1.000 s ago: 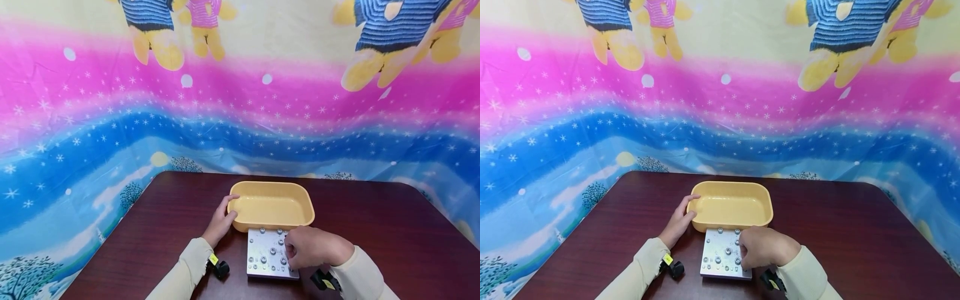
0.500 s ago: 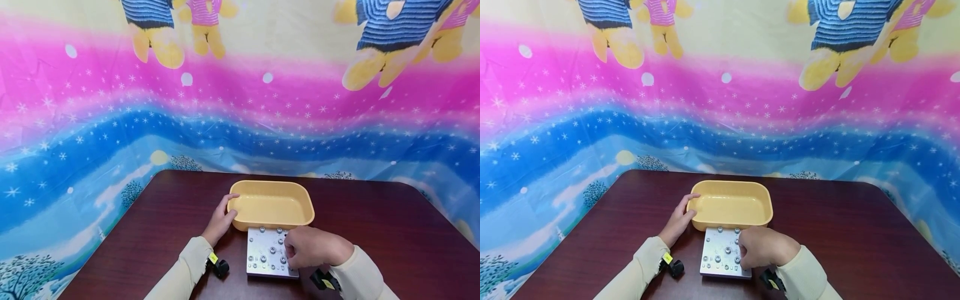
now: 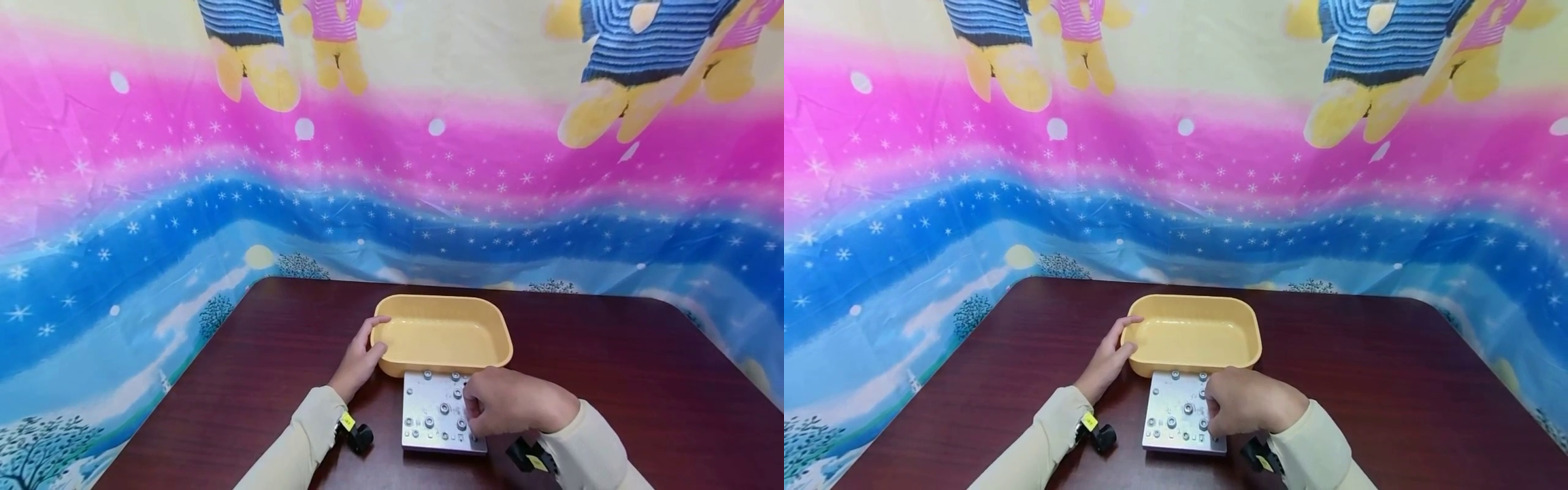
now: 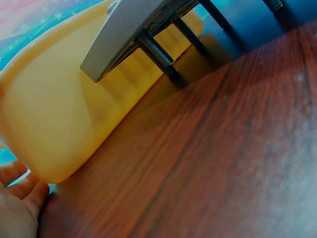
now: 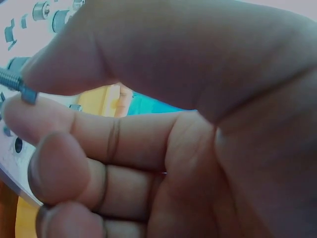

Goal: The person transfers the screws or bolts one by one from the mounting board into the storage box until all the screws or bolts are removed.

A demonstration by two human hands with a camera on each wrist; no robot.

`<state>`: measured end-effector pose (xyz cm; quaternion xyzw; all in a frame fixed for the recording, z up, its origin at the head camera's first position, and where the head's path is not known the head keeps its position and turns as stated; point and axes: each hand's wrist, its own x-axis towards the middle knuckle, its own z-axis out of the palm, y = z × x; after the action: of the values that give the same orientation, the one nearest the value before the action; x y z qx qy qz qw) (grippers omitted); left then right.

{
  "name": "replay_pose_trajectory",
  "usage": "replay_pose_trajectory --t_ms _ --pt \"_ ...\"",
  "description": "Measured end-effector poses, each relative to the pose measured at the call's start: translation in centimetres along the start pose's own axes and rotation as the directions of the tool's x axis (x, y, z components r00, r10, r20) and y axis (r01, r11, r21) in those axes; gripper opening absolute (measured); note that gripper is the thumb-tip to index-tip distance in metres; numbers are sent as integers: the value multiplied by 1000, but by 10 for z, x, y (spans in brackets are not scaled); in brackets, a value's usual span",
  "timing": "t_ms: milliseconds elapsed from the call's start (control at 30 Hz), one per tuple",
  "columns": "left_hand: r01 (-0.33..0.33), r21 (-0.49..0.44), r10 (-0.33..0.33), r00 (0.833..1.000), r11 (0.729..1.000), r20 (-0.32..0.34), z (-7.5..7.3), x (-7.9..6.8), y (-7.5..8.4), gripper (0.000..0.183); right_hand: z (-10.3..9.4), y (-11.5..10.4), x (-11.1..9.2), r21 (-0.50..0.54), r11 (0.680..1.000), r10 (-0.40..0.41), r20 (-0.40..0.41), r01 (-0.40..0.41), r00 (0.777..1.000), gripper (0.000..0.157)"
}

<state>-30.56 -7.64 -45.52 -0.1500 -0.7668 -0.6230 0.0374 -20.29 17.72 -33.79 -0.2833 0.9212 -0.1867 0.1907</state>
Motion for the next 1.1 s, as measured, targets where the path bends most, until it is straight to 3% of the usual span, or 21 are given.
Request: replay_pose_trajectory --t_ms 467,733,933,1100 --pt "13 19 -13 1000 1000 3 -1 0 2 50 -3 0 -1 12 1000 17 -5 -17 1000 17" --pt "-2 24 2 1000 1000 19 -3 -12 34 50 -9 2 -3 1 1000 2 -36 -2 999 15" --pt "8 23 -9 1000 1000 21 -4 -15 39 50 -14 3 -5 -21 999 -34 -126 31 991 18" --pt "8 19 -8 1000 1000 21 -3 -13 36 51 -14 4 0 -69 997 -59 -244 44 968 15"
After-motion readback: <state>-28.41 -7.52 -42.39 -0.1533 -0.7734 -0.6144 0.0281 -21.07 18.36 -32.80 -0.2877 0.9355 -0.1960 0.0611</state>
